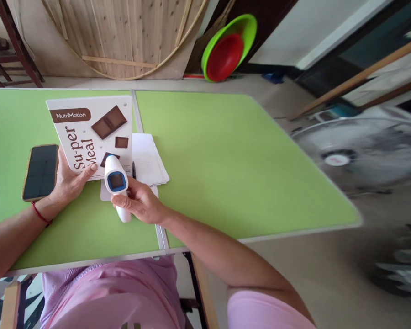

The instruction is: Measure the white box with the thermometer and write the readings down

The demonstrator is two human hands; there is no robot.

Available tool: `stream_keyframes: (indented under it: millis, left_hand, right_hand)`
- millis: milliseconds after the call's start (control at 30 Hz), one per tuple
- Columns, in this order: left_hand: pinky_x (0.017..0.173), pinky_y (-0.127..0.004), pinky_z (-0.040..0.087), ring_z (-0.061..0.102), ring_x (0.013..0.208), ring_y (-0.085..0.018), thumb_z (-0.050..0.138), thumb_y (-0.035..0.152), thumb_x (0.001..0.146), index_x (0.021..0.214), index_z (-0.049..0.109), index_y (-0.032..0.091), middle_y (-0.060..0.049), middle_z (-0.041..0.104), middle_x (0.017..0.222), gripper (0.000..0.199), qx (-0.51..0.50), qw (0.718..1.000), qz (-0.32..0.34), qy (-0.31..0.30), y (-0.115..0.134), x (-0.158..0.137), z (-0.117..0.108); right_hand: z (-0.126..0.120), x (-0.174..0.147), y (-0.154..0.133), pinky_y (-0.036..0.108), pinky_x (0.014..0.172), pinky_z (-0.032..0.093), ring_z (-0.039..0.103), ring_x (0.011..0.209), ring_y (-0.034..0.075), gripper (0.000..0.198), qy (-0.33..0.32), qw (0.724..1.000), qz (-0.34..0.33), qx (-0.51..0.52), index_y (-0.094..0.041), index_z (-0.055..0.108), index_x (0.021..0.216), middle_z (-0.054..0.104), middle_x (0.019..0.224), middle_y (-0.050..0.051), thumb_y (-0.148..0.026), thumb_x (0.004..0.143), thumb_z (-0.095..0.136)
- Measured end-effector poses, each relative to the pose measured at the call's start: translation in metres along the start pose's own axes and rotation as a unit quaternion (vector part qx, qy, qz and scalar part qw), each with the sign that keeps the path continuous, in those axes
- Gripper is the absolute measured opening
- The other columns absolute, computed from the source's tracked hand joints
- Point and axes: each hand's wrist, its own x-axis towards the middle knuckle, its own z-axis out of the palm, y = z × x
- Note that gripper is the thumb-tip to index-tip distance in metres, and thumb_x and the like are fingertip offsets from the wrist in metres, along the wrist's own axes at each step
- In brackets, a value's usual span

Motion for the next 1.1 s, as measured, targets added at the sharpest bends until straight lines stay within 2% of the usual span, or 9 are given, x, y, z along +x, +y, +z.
stream_keyframes:
  millis: [300,500,833,1100]
  left_hand:
    - [0.111,-0.056,0.044,0.05,0.131,-0.033,0.078,0.053,0.079,0.134,0.039,0.026,-0.013,0.046,0.14,0.072,-0.01,1.0,0.001,-0.004,0.0001,0.0004,-0.0002]
    - [0.111,-0.055,0.044,0.05,0.131,-0.032,0.078,0.052,0.08,0.137,0.038,0.027,-0.013,0.046,0.14,0.074,-0.003,1.0,0.0,-0.004,-0.0007,0.0001,-0.0003]
    - [0.112,-0.055,0.044,0.05,0.131,-0.033,0.081,0.054,0.076,0.131,0.042,0.026,-0.012,0.046,0.139,0.073,-0.022,1.0,-0.003,-0.003,0.0006,0.0002,-0.0002]
    - [0.112,-0.057,0.044,0.049,0.132,-0.033,0.079,0.051,0.08,0.132,0.041,0.026,-0.013,0.046,0.14,0.069,-0.005,1.0,0.002,-0.002,0.0011,0.0001,-0.001]
  right_hand:
    - [-0.001,-0.0016,-0.0008,0.032,0.069,0.059,0.069,0.075,0.015,0.042,0.003,1.0,0.024,-0.01,-0.018,0.058,0.098,0.068,0.091,0.005,-0.056,0.084,0.07]
    - [-0.001,-0.0009,0.0007,0.03,0.067,0.059,0.069,0.074,0.014,0.041,0.008,1.0,0.015,-0.005,-0.017,0.059,0.099,0.068,0.089,0.005,-0.054,0.084,0.071]
    - [-0.0006,-0.0007,0.0004,0.029,0.065,0.059,0.068,0.071,0.013,0.043,0.011,1.0,0.01,-0.012,-0.017,0.059,0.096,0.069,0.087,0.004,-0.056,0.083,0.071]
    - [-0.0003,-0.0003,-0.0016,0.029,0.065,0.058,0.068,0.072,0.014,0.041,0.01,1.0,0.011,-0.014,-0.018,0.059,0.094,0.067,0.084,0.003,-0.055,0.083,0.072]
